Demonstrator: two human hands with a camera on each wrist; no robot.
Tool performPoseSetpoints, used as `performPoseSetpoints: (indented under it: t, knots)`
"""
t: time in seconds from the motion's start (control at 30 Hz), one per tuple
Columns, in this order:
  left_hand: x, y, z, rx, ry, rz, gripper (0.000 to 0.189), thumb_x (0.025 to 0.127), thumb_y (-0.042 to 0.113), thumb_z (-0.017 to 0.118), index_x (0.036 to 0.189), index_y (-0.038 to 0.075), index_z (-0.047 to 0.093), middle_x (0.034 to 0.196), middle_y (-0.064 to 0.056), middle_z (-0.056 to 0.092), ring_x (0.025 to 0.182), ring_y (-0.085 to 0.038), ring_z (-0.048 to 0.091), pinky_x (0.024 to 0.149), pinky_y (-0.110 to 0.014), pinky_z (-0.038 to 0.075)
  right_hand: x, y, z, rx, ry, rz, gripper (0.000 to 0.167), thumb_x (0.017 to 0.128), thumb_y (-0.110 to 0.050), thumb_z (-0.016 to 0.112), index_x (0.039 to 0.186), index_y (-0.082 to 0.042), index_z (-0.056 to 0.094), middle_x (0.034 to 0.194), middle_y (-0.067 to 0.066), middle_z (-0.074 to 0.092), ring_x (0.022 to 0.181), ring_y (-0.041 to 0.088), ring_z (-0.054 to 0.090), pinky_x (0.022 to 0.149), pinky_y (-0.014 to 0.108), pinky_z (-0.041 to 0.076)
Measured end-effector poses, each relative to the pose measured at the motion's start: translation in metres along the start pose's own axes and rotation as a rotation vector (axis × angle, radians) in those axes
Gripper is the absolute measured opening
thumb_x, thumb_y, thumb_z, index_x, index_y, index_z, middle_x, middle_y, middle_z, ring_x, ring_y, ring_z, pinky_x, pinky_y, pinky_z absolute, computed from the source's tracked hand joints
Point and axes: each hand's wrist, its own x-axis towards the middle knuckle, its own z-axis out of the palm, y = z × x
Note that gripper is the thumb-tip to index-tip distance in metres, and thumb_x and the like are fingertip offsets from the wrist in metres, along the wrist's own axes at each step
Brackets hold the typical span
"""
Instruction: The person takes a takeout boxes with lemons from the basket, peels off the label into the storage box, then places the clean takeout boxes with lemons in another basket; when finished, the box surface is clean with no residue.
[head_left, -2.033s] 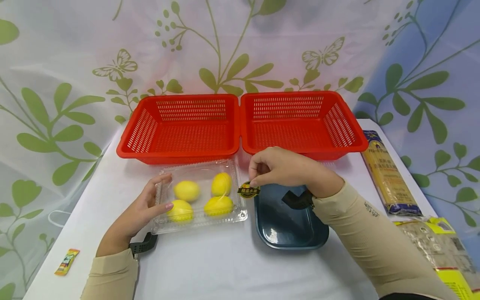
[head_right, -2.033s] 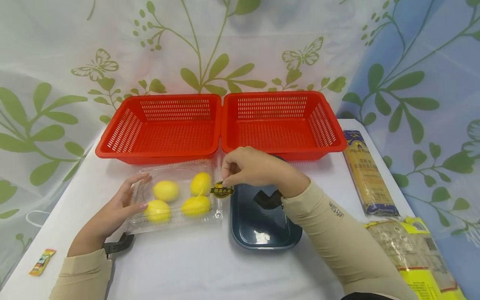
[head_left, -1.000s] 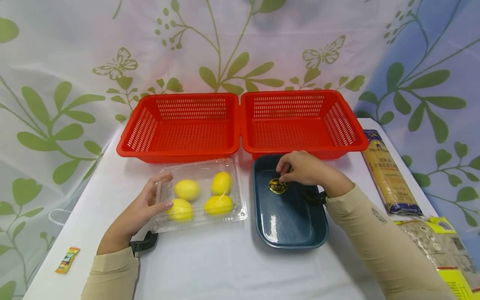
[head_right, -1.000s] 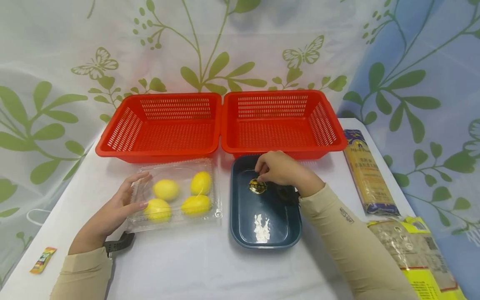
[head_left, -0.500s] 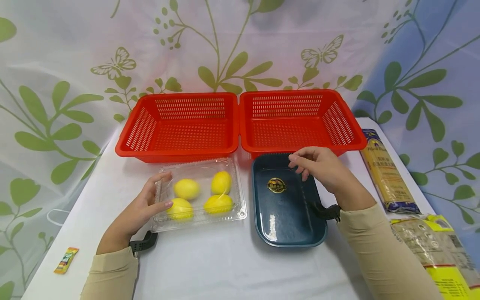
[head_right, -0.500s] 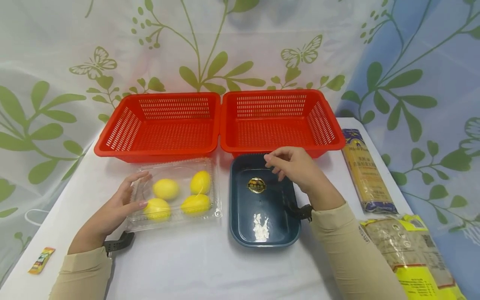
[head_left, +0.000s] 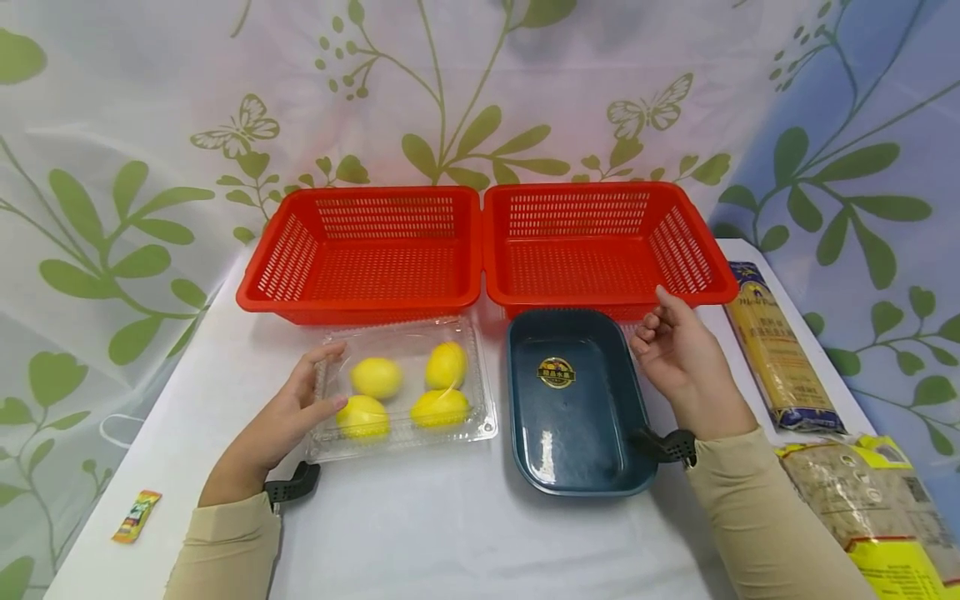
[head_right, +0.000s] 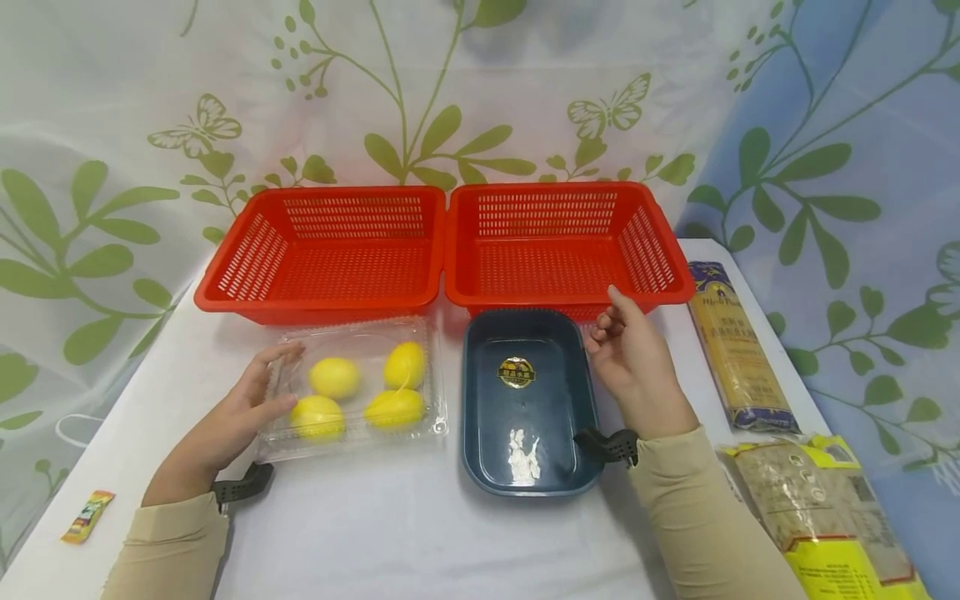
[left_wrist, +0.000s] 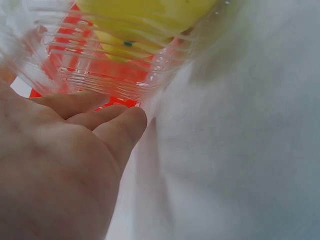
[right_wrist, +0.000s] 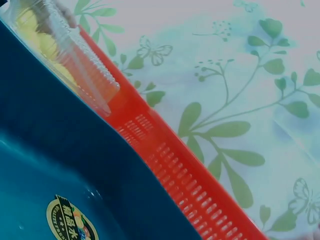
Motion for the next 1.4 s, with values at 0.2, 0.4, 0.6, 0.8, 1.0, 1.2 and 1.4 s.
performPoseSetpoints:
  t: [0.2,0.4,0.6,0.8,1.0,1.2,1.4]
  knots:
    - [0.001,0.004,0.005,0.021,0.039,-0.026,0.056,0.113,0.026,0.048,0.164,0.018,0.027,0.171,-0.011,0.019,0.158,-0.034,-0.003,0.114,-0.078,-0.003,0.007,-0.008,-0.011,0.213,0.102,-0.008,0.033,0.103,-0.027,0.072,0.124,-0.018,0.048,0.094,0.002,0.042,0.076,0.015,0.037,0.058,0.031,0.031]
    - [0.003,0.007,0.015,-0.065,0.15,-0.13,0.05,0.114,0.029,0.043,0.163,0.029,0.035,0.171,-0.002,0.022,0.158,-0.026,0.005,0.119,-0.072,0.001,0.014,-0.01,-0.017,0.242,0.111,0.008,0.044,0.101,-0.03,0.074,0.135,-0.02,0.049,0.119,-0.002,0.046,0.106,0.011,0.042,0.088,0.027,0.044]
    - [0.01,0.009,0.025,-0.338,0.256,-0.084,0.052,0.11,0.006,0.038,0.16,0.017,0.043,0.169,-0.007,0.028,0.156,-0.022,0.018,0.125,-0.036,0.018,0.02,-0.011,-0.02,0.322,0.086,-0.046,0.054,0.1,-0.024,0.075,0.143,-0.023,0.042,0.139,-0.002,0.047,0.129,0.013,0.041,0.11,0.032,0.041]
    - [0.009,0.015,0.025,-0.63,0.352,-0.081,0.056,0.106,-0.004,0.037,0.159,0.013,0.049,0.167,-0.01,0.031,0.153,-0.028,0.027,0.116,-0.033,0.037,0.025,-0.011,-0.019,0.359,0.102,-0.097,0.054,0.102,-0.017,0.072,0.143,-0.025,0.039,0.137,-0.002,0.048,0.129,0.013,0.042,0.107,0.031,0.045]
    - [0.002,0.02,0.015,-0.768,0.415,-0.067,0.056,0.103,-0.01,0.04,0.153,0.009,0.056,0.165,-0.007,0.039,0.15,-0.022,0.038,0.111,-0.047,0.039,0.027,-0.01,-0.018,0.408,0.094,-0.12,0.048,0.103,-0.011,0.068,0.141,-0.022,0.04,0.135,-0.002,0.047,0.133,0.011,0.039,0.107,0.03,0.043]
    - [-0.008,0.027,0.012,-0.793,0.426,-0.069,0.053,0.105,-0.009,0.041,0.152,0.009,0.057,0.157,-0.005,0.051,0.14,-0.017,0.051,0.104,-0.049,0.047,0.026,-0.006,-0.017,0.408,0.104,-0.142,0.048,0.103,-0.009,0.068,0.141,-0.021,0.042,0.136,0.0,0.047,0.134,0.013,0.04,0.106,0.032,0.047]
    - [-0.015,0.043,0.012,-0.748,0.436,-0.096,0.05,0.105,-0.004,0.048,0.152,0.012,0.058,0.155,-0.004,0.053,0.13,-0.018,0.058,0.098,-0.028,0.053,0.025,-0.003,-0.019,0.395,0.091,-0.155,0.049,0.103,-0.01,0.068,0.144,-0.02,0.043,0.14,0.001,0.048,0.134,0.014,0.041,0.104,0.033,0.05]
